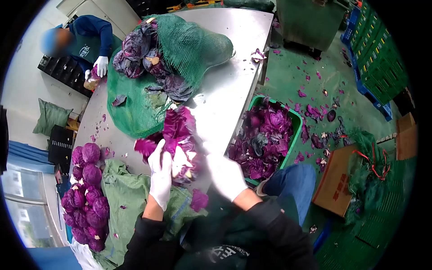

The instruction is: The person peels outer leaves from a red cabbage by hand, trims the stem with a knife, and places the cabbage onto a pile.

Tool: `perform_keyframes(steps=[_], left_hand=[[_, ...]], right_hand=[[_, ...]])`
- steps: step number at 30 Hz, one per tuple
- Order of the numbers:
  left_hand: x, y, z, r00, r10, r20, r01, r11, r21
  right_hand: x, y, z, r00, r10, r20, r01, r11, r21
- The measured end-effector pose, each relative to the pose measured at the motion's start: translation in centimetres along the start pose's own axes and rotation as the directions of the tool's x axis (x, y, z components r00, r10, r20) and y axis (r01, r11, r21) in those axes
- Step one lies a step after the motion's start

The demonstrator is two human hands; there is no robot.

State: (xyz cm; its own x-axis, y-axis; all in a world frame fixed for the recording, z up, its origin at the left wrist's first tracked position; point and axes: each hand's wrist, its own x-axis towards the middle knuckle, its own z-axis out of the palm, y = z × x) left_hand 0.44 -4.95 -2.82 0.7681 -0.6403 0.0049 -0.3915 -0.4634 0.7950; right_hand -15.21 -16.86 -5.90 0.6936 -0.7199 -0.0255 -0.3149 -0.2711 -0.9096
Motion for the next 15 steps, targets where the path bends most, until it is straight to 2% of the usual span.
perform_keyframes(steps=[1, 2, 5, 8, 11, 15], left_hand=[[-0.5, 0.2, 0.0, 1.0, -0.004, 0.002, 0.004, 0.999, 0.042], [-0.9, -0.2, 0.0, 0.998, 0.058, 0.011, -0.059, 0.995, 0.078], [-0.9, -0.2, 0.3, 0.995, 0.099, -0.02, -0.1, 0.995, -0.016], [-0.5, -0.3, 0.3, 0.995, 0.097, 0.008, -0.096, 0.994, -0.045], [-0.2, -0.6, 0.5, 0.996, 0.083, 0.013, -0.081, 0.992, -0.097], [-0.1, -1.0, 0.6, 0.995, 0.103, 0.002, -0.102, 0.99, -0.094]], right_hand=[[-0.2, -0.6, 0.7, 0.994, 0.045, 0.098, -0.043, 0.999, -0.017], [-0.1, -0.4, 1.1, 0.997, 0.008, 0.076, -0.004, 0.998, -0.06], [-0.2, -0.6, 0.7, 0.987, 0.026, 0.159, -0.031, 0.999, 0.031], [-0.4, -1.0, 0.7, 0.982, 0.024, 0.188, 0.004, 0.989, -0.151], [0.3, -1.2, 0.3, 0.979, -0.032, 0.2, 0.083, 0.964, -0.253], [0.7, -0.7, 0.4, 0.994, -0.063, 0.092, 0.078, 0.983, -0.164]])
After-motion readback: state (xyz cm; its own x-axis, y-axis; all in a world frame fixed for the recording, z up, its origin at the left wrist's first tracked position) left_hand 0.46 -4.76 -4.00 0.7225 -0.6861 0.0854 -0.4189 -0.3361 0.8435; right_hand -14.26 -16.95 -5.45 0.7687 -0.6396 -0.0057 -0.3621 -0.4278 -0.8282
